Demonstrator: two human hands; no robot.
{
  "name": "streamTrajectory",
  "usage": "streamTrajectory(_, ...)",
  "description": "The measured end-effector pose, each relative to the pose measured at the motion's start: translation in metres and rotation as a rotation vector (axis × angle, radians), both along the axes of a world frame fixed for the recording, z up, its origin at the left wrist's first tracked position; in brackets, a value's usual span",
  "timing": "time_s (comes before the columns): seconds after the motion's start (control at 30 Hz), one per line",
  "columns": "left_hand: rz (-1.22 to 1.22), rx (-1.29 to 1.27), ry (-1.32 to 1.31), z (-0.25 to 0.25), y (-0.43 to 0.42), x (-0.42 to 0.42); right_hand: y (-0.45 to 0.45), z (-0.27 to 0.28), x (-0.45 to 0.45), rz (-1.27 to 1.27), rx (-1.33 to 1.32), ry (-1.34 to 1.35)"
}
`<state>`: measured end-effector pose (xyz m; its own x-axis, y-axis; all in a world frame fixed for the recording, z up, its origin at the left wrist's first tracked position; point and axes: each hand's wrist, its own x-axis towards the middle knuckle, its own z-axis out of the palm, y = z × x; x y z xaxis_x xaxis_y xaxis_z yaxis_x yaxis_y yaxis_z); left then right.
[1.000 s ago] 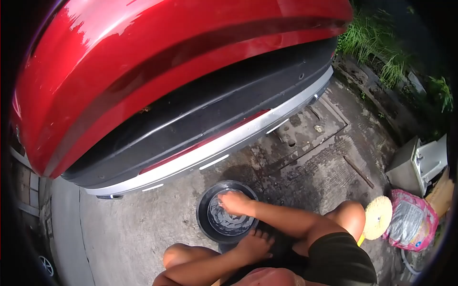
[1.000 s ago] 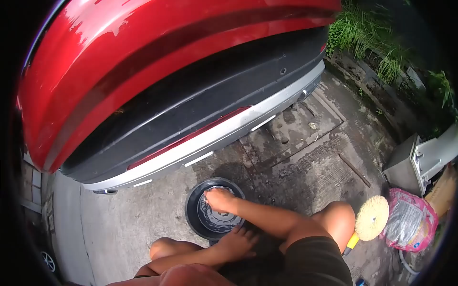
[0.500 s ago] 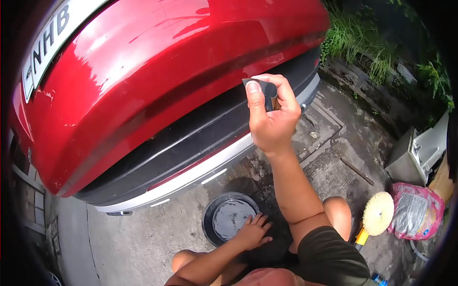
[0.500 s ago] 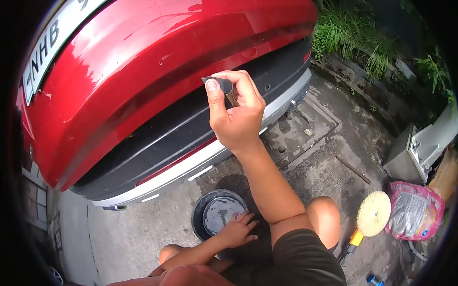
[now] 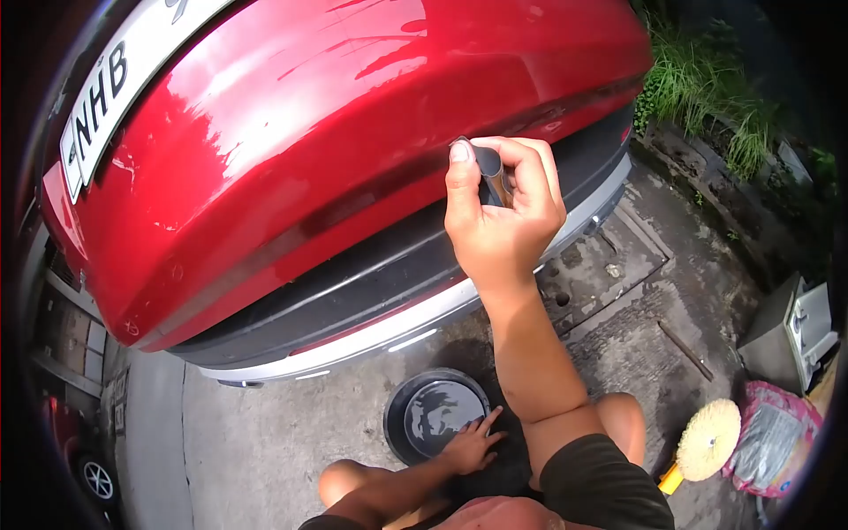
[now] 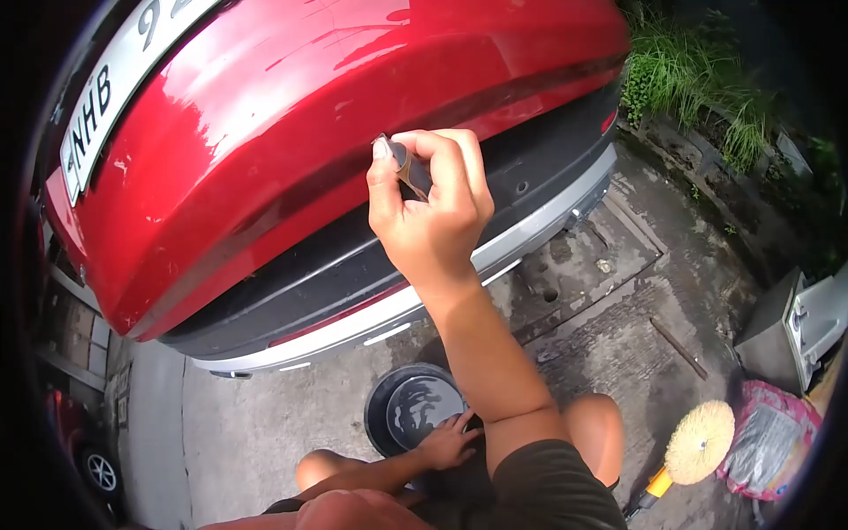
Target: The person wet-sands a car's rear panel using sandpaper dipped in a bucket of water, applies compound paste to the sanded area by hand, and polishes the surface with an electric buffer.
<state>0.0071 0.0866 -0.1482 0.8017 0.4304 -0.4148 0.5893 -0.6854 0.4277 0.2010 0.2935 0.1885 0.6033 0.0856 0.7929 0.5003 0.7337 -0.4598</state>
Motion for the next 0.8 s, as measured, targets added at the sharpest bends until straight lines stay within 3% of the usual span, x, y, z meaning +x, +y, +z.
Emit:
streamTrajectory(0.17, 0.032, -0.089, 0.013, 0.002, 0.003, 0.001, -0.003, 0.001, -0.007, -0.030, 0.010, -0.010)
streamTrajectory(0.2, 0.040, -0.100, 0.013, 0.003, 0.003, 0.001, 0.005, 0.001, 0.000, -0.133, 0.053, -0.011)
streamTrajectory(0.33, 0.028, -0.085, 0.001, 0.003, 0.004, 0.001, -0.001, 0.001, -0.018, -0.021, 0.088, -0.084)
streamTrajectory(0.47, 0.019, -0.087, -0.029, -0.007, 0.004, -0.005, 0.007, -0.003, -0.005, -0.163, -0.014, 0.030)
streamTrajectory(0.57, 0.014, -0.081, -0.028, -0.006, 0.004, -0.002, 0.004, -0.001, -0.020, -0.061, 0.089, -0.088)
streamTrajectory(0.6, 0.009, -0.074, -0.028, -0.004, 0.004, -0.004, 0.006, -0.003, -0.011, -0.151, 0.085, -0.116)
streamTrajectory(0.7, 0.016, -0.059, -0.027, 0.003, 0.004, -0.003, 0.008, -0.006, -0.003, -0.140, -0.053, 0.067)
streamTrajectory(0.8, 0.015, -0.051, -0.077, -0.007, 0.003, -0.005, 0.011, -0.004, -0.015, -0.136, 0.101, -0.075)
